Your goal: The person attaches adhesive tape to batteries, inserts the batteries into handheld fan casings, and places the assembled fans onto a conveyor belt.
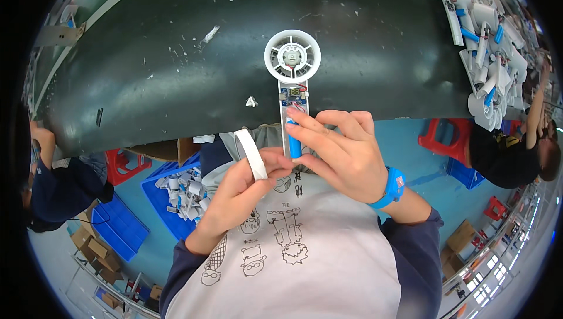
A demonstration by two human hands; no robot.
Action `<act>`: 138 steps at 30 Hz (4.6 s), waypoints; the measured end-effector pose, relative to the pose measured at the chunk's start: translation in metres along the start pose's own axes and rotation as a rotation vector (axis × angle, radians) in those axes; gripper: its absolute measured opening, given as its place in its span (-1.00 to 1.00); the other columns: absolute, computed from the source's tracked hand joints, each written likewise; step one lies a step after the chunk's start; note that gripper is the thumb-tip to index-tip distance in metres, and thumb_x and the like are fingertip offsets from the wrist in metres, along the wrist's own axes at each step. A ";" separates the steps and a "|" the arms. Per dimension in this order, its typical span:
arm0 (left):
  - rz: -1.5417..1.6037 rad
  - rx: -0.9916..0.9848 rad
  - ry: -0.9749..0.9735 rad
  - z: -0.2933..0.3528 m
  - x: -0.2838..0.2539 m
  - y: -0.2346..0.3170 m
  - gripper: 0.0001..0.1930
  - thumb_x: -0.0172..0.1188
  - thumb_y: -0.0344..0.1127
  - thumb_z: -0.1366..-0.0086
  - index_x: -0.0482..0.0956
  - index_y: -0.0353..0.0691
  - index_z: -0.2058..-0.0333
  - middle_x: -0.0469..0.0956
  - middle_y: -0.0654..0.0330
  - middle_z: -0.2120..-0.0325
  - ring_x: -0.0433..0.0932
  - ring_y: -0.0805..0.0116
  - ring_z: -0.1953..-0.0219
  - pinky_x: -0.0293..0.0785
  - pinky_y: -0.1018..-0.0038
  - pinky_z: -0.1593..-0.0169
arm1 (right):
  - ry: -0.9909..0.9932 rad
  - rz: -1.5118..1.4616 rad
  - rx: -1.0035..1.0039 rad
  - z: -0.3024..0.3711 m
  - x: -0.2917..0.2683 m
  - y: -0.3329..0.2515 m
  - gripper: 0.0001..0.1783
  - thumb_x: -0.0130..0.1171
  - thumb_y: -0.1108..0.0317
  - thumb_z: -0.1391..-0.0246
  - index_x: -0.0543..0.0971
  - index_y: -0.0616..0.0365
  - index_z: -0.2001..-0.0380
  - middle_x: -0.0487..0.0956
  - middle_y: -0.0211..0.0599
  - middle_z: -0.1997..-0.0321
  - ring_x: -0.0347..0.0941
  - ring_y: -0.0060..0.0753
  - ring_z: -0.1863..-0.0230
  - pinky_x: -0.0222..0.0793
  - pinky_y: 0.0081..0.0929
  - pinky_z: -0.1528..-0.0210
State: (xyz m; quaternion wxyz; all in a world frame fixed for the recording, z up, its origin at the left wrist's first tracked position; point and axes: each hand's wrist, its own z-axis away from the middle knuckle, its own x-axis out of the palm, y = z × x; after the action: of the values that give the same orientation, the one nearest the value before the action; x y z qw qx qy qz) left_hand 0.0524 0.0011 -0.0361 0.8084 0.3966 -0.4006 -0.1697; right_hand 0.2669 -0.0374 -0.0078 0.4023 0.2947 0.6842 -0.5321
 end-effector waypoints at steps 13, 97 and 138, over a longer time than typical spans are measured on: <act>0.047 -0.077 0.015 -0.004 0.006 0.004 -0.58 -0.19 -0.70 -0.15 0.43 -0.46 0.00 0.27 -0.02 -0.17 0.33 0.24 -0.19 0.19 0.36 -0.29 | 0.067 -0.338 0.084 -0.001 0.005 0.004 -0.39 0.33 0.61 0.30 0.49 0.22 0.03 0.46 -0.12 -0.15 0.37 -0.19 0.06 0.41 -0.39 0.11; 0.129 0.197 -0.565 -0.027 -0.016 0.069 -0.76 0.08 -0.55 -0.19 0.28 -0.23 0.18 0.49 0.01 0.42 0.42 0.33 0.36 0.29 0.44 0.28 | 0.390 0.801 0.792 -0.209 -0.164 0.337 -0.12 0.23 0.11 0.20 0.18 -0.06 -0.27 0.38 0.10 -0.10 0.34 0.15 -0.11 0.24 0.02 -0.15; -0.144 0.080 0.132 -0.035 0.004 0.035 -0.58 -0.10 -0.53 -0.30 0.35 -0.30 -0.14 0.25 0.05 -0.10 0.43 0.43 0.08 0.53 0.51 0.11 | 0.428 -0.437 0.376 -0.045 0.017 0.034 -0.93 0.01 0.52 -0.13 0.43 0.23 0.29 0.50 -0.31 0.39 0.33 -0.62 0.50 0.28 -0.60 0.42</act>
State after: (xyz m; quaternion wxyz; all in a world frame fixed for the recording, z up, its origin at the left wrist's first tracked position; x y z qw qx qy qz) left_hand 0.0805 0.0384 -0.0190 0.8024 0.4665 -0.3231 -0.1848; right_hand 0.2760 0.0146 -0.0337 0.0654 0.3152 0.6902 -0.6481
